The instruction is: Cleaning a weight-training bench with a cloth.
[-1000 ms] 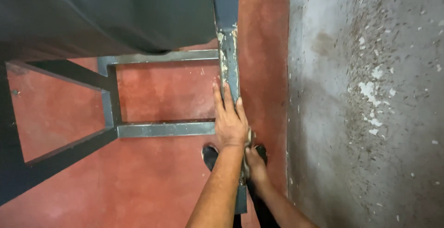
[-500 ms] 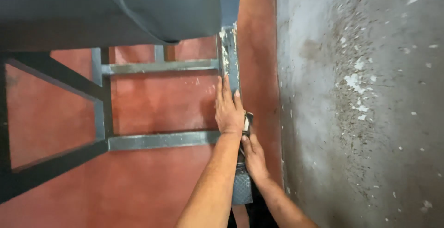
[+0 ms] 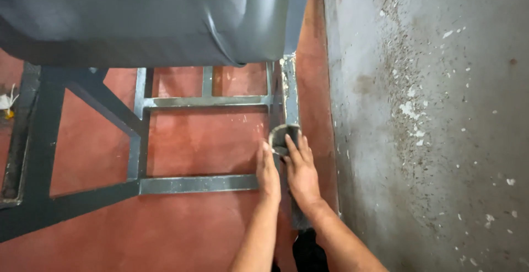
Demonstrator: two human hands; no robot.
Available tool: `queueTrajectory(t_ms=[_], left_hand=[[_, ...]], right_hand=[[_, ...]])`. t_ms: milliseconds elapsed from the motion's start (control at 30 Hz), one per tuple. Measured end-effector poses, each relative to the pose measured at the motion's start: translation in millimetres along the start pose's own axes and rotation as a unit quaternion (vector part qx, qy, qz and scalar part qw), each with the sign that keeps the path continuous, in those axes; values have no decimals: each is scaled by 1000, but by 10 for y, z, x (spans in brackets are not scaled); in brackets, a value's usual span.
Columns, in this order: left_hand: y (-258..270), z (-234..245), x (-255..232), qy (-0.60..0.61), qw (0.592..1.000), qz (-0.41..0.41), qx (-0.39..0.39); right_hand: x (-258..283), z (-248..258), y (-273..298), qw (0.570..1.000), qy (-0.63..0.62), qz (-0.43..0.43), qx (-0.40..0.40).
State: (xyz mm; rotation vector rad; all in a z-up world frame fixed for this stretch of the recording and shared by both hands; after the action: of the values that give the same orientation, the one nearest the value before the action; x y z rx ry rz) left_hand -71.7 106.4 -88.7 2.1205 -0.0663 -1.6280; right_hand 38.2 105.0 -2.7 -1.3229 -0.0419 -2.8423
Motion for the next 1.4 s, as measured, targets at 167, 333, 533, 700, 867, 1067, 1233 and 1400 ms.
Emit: queueTrajectory(t_ms=[167,333,533,700,867,1067,1233,1400], left_hand=[[156,-80,-473,106,992,68,15],[125,86,-296,281,932,230,-9],[-128,37,-282,214,973,63,-64],[-185,-53,343,-215,954,-108,-179],[-433,-275,-93,-108,980,-83,-145],[-259,-466,10,35,994,-51,85],[-821,-572,48,-41,990,-85,100],[-1225,-621,262,-221,970,47,92]], right_hand=[[300,-51,25,999,10,19,27],[208,-75,-45,958,-204,-130,155],[-354,-299,-482,987,-37,60,142],[-704,-398,-871,980,164,72,85],[-613,-449,-1003,982,184,19,38],[-766,-484,-971,979,202,16,23],[-696,-454,-979,977,210,14,34],[-624,-435,-921,974,225,-3,34]])
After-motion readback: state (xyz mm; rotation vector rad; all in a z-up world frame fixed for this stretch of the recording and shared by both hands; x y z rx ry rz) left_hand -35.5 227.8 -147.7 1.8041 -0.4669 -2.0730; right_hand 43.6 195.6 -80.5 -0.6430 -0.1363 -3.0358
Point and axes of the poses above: each hand's wrist, its own y-axis away from the middle knuckle, its own z-axis out of the back of the hand, x = y × z, the point moved 5 cm from there along -y, towards the middle knuckle, and after that the axes turned 4 degrees about x, right-handed, at the moved point
